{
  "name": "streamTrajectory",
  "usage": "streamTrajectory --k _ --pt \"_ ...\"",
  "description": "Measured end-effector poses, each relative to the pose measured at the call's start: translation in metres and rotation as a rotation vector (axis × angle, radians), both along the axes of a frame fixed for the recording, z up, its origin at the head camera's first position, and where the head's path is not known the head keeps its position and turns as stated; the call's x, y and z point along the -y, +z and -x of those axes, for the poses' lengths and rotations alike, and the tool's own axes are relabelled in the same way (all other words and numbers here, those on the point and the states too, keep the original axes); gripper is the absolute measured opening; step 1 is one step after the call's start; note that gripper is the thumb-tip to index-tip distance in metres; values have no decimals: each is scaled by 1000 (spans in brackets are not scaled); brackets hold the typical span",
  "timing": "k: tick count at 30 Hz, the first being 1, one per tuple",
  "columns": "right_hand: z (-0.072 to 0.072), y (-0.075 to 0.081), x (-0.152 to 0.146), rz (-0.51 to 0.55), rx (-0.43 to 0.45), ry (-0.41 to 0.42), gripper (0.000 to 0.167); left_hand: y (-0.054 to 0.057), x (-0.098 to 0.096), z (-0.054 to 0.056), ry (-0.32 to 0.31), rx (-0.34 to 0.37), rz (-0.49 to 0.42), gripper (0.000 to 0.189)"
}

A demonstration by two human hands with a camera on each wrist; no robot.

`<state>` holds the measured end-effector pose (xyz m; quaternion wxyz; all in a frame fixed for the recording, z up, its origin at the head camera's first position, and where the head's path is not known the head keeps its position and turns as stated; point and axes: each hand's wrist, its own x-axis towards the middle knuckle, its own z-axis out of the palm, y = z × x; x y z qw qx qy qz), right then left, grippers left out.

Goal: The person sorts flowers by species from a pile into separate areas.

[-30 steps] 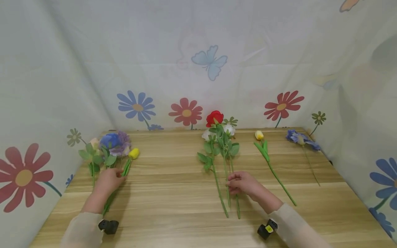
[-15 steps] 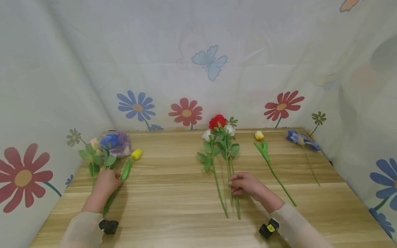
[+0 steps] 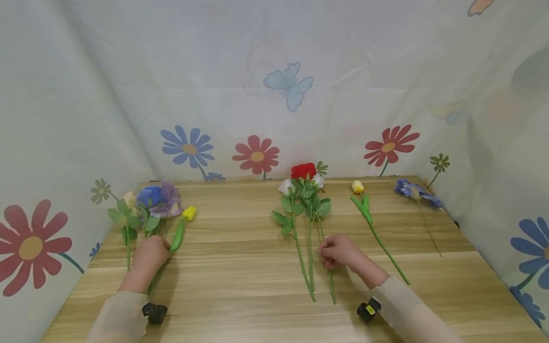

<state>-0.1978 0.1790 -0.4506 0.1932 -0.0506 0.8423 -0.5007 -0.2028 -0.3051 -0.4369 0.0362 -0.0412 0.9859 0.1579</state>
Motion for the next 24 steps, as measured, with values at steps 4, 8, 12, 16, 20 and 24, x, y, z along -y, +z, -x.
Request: streamTrajectory --k 4,8,12,16,20,24 --pt "1 1 2 -26 -14 -1 16 2 -5 1 -4 -4 -48 34" --pt "1 2 3 -16 -4 -8 17 7 -10 0 -3 16 -105 35" --pt "0 2 3 7 7 5 18 11 -14 0 -5 28 -170 35" --pt "1 5 2 26 8 23 20 17 -18 2 -10 38 -246 36" --pt "2 9 4 23 -25 45 22 26 -24 4 -17 46 -309 40" --pt "3 11 9 26 -61 81 25 32 -34 4 -22 37 -373 42"
